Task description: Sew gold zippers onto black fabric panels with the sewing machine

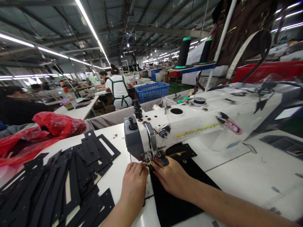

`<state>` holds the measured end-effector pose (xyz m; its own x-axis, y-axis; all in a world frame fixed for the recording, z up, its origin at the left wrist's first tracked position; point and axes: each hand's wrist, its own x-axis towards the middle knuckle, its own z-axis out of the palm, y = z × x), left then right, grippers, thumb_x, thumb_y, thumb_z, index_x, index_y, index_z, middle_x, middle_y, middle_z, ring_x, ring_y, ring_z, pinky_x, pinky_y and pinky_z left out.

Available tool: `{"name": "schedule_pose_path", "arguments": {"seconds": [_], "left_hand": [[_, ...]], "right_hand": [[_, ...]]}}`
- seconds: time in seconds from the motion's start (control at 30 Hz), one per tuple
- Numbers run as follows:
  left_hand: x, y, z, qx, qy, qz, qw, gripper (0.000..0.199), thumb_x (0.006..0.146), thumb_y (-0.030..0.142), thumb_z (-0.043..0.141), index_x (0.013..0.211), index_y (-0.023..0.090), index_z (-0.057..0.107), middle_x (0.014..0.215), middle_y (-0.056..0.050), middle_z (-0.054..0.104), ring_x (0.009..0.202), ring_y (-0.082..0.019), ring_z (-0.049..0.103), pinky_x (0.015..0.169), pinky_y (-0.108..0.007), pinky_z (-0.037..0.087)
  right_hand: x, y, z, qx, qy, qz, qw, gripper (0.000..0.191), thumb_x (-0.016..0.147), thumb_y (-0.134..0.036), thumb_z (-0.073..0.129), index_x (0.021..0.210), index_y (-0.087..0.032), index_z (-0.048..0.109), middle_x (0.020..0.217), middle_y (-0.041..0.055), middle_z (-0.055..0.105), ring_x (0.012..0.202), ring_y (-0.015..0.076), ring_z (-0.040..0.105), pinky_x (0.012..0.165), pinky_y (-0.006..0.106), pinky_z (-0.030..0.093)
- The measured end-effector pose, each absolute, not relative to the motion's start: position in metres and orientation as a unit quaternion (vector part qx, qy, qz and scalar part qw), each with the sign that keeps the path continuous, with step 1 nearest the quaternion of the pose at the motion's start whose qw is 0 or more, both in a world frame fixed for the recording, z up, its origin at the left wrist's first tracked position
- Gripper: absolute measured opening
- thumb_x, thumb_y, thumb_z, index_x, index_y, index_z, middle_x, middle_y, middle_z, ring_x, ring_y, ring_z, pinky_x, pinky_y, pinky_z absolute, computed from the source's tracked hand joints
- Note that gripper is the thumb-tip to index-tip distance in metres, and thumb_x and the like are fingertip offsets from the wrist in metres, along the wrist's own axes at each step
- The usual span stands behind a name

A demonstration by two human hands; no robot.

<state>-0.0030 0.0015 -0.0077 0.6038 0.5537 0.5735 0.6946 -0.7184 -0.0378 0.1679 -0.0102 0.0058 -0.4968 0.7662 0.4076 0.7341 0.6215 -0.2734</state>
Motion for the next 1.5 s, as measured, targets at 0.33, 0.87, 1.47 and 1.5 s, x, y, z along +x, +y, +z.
{"name": "schedule_pose_path", "arguments": {"seconds": [0.33, 0.87, 1.47, 1.5], "left_hand": [[-0.002, 0.005, -0.008, -0.883, -0.354, -0.275, 0.141, 0.012, 0.084, 0.007, 0.048, 0.080, 0.014, 0.056, 0.084, -0.007, 0.061, 0.074, -0.021, 0.057, 0.070, -0.037, 0.046], [-0.003, 0.006, -0.010, -0.882, -0.349, -0.276, 0.151, 0.012, 0.083, 0.007, 0.049, 0.082, 0.015, 0.057, 0.084, -0.007, 0.063, 0.072, -0.020, 0.058, 0.068, -0.036, 0.046], [-0.007, 0.005, 0.001, -0.888, -0.361, -0.258, 0.118, 0.013, 0.080, 0.005, 0.052, 0.079, 0.015, 0.060, 0.088, -0.006, 0.065, 0.078, -0.020, 0.060, 0.073, -0.037, 0.047], [-0.009, 0.002, 0.005, -0.888, -0.364, -0.256, 0.113, 0.013, 0.080, 0.006, 0.053, 0.081, 0.016, 0.061, 0.091, -0.006, 0.065, 0.082, -0.021, 0.060, 0.076, -0.039, 0.046]], "right_hand": [[0.169, -0.009, 0.004, -0.437, -0.862, 0.025, 0.256, 0.023, 0.084, -0.012, 0.039, 0.099, -0.012, 0.058, 0.098, 0.0125, 0.062, 0.091, 0.0233, 0.054, 0.086, 0.037, 0.043], [0.174, -0.001, -0.003, -0.414, -0.862, 0.020, 0.290, 0.025, 0.082, -0.004, 0.041, 0.092, -0.015, 0.062, 0.092, 0.0074, 0.065, 0.084, 0.0192, 0.058, 0.080, 0.030, 0.046], [0.186, -0.017, 0.003, -0.490, -0.840, -0.048, 0.229, 0.032, 0.081, -0.021, 0.058, 0.110, -0.008, 0.056, 0.112, 0.0192, 0.058, 0.104, 0.0294, 0.053, 0.091, 0.049, 0.040], [0.189, -0.029, 0.004, -0.502, -0.834, -0.054, 0.224, 0.036, 0.081, -0.024, 0.059, 0.112, -0.005, 0.055, 0.113, 0.0218, 0.056, 0.103, 0.0319, 0.054, 0.087, 0.050, 0.043]]}}
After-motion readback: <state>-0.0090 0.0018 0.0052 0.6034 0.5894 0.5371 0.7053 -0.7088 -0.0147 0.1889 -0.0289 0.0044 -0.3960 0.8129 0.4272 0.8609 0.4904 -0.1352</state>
